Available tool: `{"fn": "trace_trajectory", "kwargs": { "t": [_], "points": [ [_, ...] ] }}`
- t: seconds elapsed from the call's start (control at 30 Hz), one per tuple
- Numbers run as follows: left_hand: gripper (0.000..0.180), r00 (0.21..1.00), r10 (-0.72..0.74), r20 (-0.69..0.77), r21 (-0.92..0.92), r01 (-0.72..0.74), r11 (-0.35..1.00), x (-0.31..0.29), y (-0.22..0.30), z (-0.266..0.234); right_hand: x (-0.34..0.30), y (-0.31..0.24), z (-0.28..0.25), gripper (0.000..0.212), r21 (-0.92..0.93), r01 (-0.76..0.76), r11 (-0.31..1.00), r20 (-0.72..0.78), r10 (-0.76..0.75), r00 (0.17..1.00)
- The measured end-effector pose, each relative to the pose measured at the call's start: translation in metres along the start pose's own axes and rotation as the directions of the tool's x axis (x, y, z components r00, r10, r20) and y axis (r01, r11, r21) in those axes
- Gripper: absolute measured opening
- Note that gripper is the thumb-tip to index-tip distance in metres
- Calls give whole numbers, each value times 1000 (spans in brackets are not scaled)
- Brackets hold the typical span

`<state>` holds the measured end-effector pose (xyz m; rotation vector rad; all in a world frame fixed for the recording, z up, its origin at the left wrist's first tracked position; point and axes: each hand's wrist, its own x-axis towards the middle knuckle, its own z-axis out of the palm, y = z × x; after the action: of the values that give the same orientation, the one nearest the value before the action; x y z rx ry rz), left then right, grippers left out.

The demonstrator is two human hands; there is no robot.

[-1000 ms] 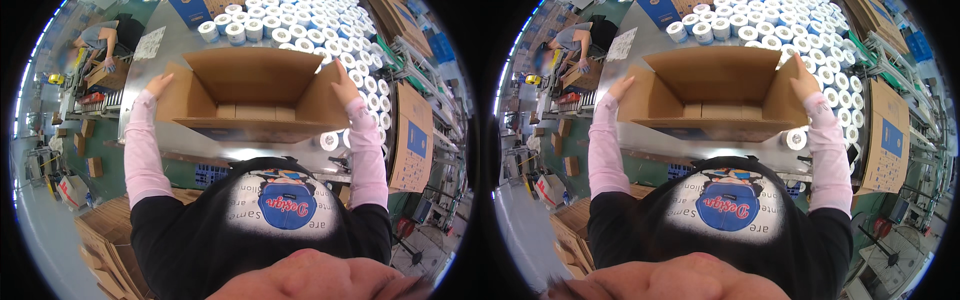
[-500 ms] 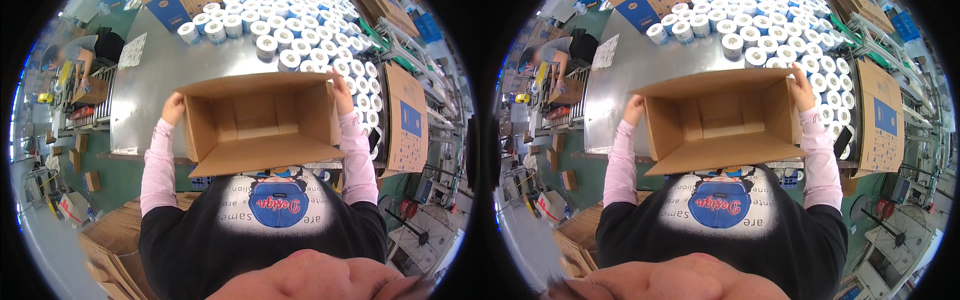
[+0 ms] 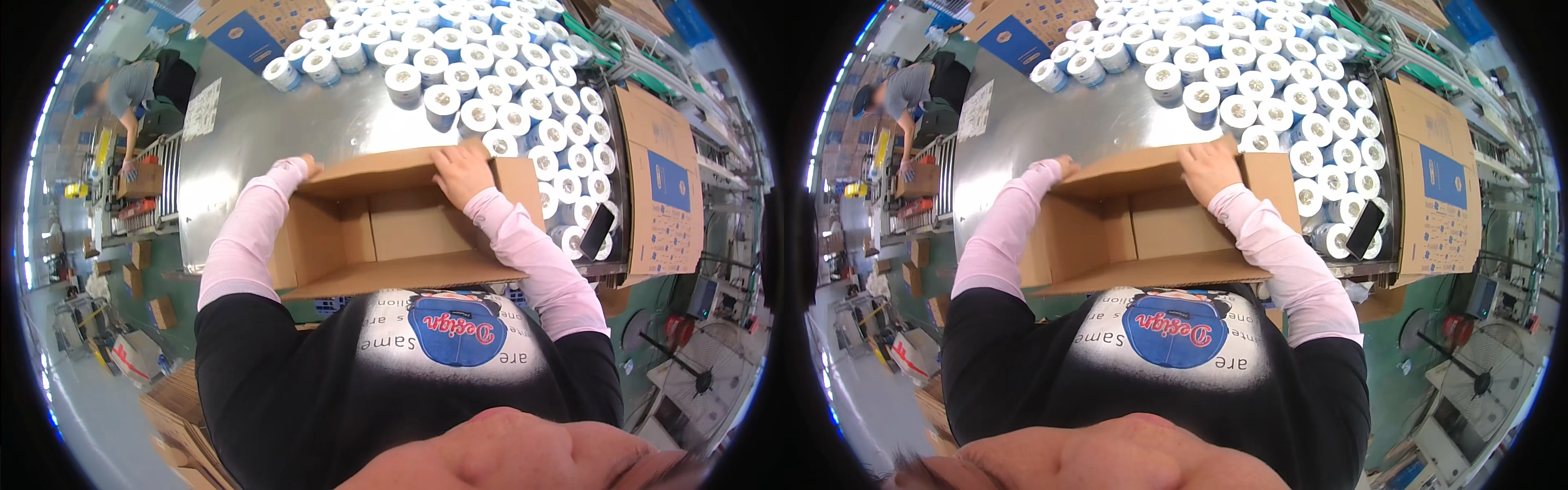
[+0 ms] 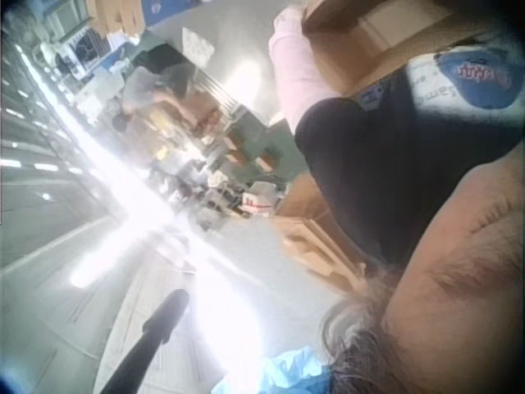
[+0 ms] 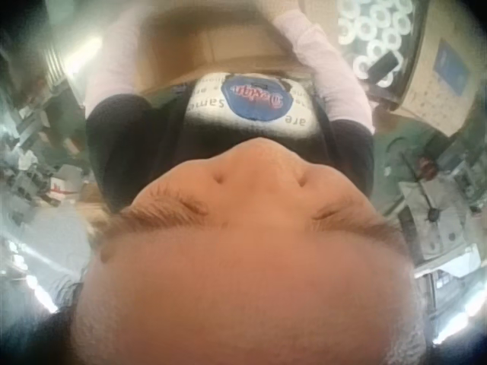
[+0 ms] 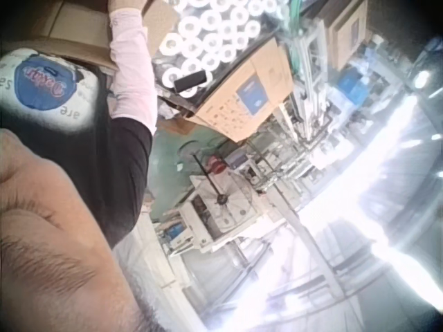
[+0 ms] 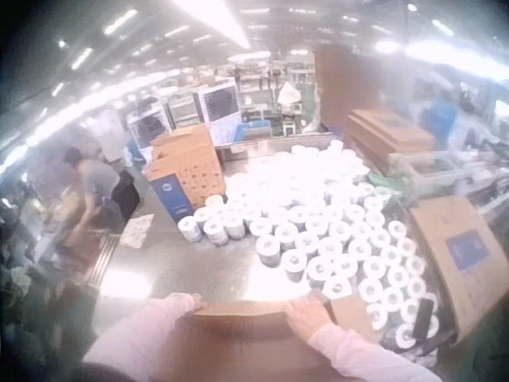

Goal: The person picks up flat cardboard pieces and folds them into boxes, then fills each box with white rolls from a table before moving the filled box aside and repeating the process.

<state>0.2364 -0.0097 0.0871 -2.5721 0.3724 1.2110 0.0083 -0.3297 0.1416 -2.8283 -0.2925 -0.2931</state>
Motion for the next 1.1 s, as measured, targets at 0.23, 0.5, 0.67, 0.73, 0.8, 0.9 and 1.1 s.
{"fn": "trace_trajectory", "kwargs": {
  "t": [0.23, 0.5, 0.67, 0.73, 0.8, 0.9, 1.1],
  "points": [
    [50, 763, 524, -378, 160, -504, 849, 55, 180, -23, 17, 10, 4, 6, 144, -118, 982, 38, 114, 993],
    [76, 938, -130, -321, -111, 99, 989, 129, 308, -111, -14, 204, 30, 29, 288, -486, 825, -50, 520, 853],
    [56, 906, 110, -410, 146, -55, 988, 135, 289, -114, -16, 227, 103, 58, -208, -440, 874, 353, 487, 799],
    [50, 882, 205, -424, 234, -113, 966, 151, 272, -100, 5, 222, 107, 50, -247, -456, 855, 424, 519, 742],
    [43, 855, 286, -433, 289, -169, 942, 137, 277, -104, -2, 228, 128, 44, -316, -487, 814, 339, 576, 743],
    [41, 901, 232, -367, -48, -267, 962, 110, 250, -130, 2, 230, 112, 42, -262, -536, 803, 427, 594, 682],
    [38, 718, 298, -629, -774, -613, -158, 20, 139, -141, -56, 319, 39, 36, 890, -360, 279, 80, 682, 727]
  ]
}}
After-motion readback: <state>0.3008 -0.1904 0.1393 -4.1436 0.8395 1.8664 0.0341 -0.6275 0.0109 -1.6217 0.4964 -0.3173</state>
